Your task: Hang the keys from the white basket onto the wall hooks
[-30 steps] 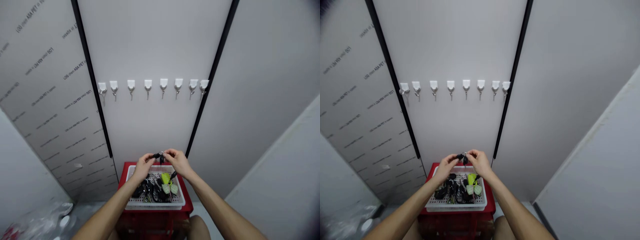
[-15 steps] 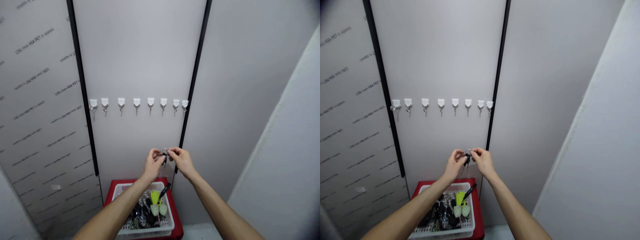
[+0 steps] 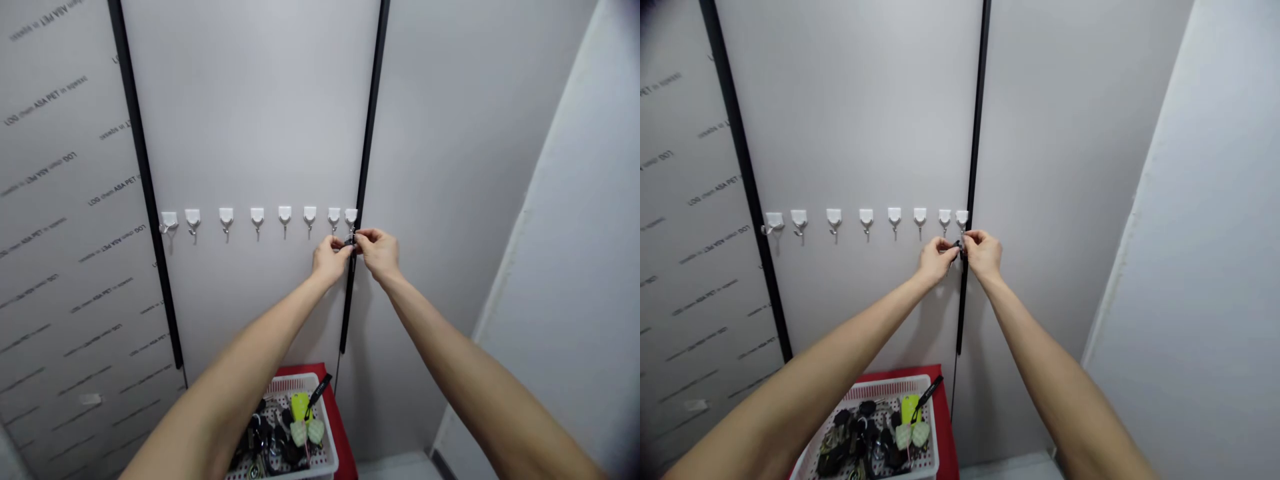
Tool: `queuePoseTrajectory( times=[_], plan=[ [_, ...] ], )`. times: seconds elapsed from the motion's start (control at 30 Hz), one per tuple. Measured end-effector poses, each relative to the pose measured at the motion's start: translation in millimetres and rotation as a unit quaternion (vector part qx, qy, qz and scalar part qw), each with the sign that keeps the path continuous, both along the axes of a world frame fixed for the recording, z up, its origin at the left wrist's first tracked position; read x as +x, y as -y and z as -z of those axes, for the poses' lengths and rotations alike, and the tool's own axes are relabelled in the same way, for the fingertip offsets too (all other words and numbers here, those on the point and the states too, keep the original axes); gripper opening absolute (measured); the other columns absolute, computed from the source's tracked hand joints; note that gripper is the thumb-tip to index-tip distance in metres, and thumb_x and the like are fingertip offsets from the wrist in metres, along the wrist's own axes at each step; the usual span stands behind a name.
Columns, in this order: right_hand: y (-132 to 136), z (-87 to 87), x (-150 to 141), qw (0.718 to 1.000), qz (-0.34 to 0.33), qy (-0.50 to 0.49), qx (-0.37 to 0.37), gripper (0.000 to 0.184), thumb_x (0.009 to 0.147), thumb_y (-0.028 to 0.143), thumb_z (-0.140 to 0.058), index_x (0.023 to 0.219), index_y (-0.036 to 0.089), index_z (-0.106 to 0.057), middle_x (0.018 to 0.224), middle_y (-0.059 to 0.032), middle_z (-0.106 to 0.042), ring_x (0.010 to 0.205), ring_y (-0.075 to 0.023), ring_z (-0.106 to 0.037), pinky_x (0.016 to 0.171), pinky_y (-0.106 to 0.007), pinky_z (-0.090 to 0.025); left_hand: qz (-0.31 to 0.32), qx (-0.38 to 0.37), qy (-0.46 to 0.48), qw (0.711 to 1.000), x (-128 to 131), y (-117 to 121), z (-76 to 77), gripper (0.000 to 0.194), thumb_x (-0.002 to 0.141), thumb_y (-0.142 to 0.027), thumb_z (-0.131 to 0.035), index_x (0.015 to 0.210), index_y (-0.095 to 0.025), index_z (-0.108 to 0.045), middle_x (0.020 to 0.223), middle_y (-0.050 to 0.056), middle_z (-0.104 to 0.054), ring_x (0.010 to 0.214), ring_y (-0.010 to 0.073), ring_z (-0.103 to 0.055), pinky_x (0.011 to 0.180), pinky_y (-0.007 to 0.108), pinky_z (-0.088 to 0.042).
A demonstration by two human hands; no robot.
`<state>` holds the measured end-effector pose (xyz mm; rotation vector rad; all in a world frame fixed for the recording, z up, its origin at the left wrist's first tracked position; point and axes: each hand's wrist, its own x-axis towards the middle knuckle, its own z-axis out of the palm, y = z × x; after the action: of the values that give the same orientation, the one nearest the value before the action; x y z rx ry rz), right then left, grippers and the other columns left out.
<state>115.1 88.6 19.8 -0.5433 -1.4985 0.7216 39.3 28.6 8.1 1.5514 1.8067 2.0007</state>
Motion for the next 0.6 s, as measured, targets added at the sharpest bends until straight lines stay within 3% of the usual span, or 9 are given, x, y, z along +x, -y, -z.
queuePoseTrajectory(
  times=[0.13,0.27,0.5,0.6],
  plan=[
    [-9,-11.0,-3,0.998,0.048,0.014,0.034,0.018,0.057,0.022,-0.045,0.066,0.011,-0.056,0.052,0.0,-0.054,0.043,-0.0084,-0.049,0.049,-0.022,-0.042,-0.033,-0.001,0.008,0.999,6,-9,-14.1,0.009,0.059,-0.024,-0.051,0.063,-0.016,-0.048,0.063,-0.001,-0.054,0.059,0.0089,-0.049,0.058,0.021,-0.037],
    [-12,-15.7,-6,0.992,0.099,0.062,0.037,0.016,0.057,0.019,-0.045,0.064,0.011,-0.057,0.054,-0.002,-0.056,0.048,-0.0097,-0.051,0.053,-0.023,-0.042,-0.049,-0.016,0.026,0.998,4,-17,-15.2,0.01,0.06,-0.024,-0.05,0.065,-0.015,-0.048,0.061,0.0,-0.055,0.056,0.0089,-0.049,0.056,0.02,-0.038],
    [-20,-6.2,-4,0.988,0.102,0.112,0.014,0.019,0.057,0.019,-0.044,0.069,0.011,-0.058,0.055,-0.0022,-0.057,0.046,-0.0093,-0.051,0.053,-0.023,-0.042,-0.021,-0.076,0.03,0.996,-6,-26,-3.4,0.016,0.059,-0.027,-0.051,0.069,-0.014,-0.05,0.064,0.002,-0.057,0.058,0.0104,-0.052,0.057,0.023,-0.04],
    [-15,1.3,1,0.984,0.14,0.103,0.033,0.022,0.058,0.02,-0.044,0.073,0.012,-0.058,0.061,-0.0033,-0.058,0.051,-0.0101,-0.051,0.056,-0.025,-0.042,0.012,-0.085,0.007,0.996,-14,-8,18.7,0.018,0.061,-0.026,-0.05,0.074,-0.013,-0.05,0.069,0.003,-0.058,0.062,0.0096,-0.052,0.06,0.023,-0.04]
  ],
)
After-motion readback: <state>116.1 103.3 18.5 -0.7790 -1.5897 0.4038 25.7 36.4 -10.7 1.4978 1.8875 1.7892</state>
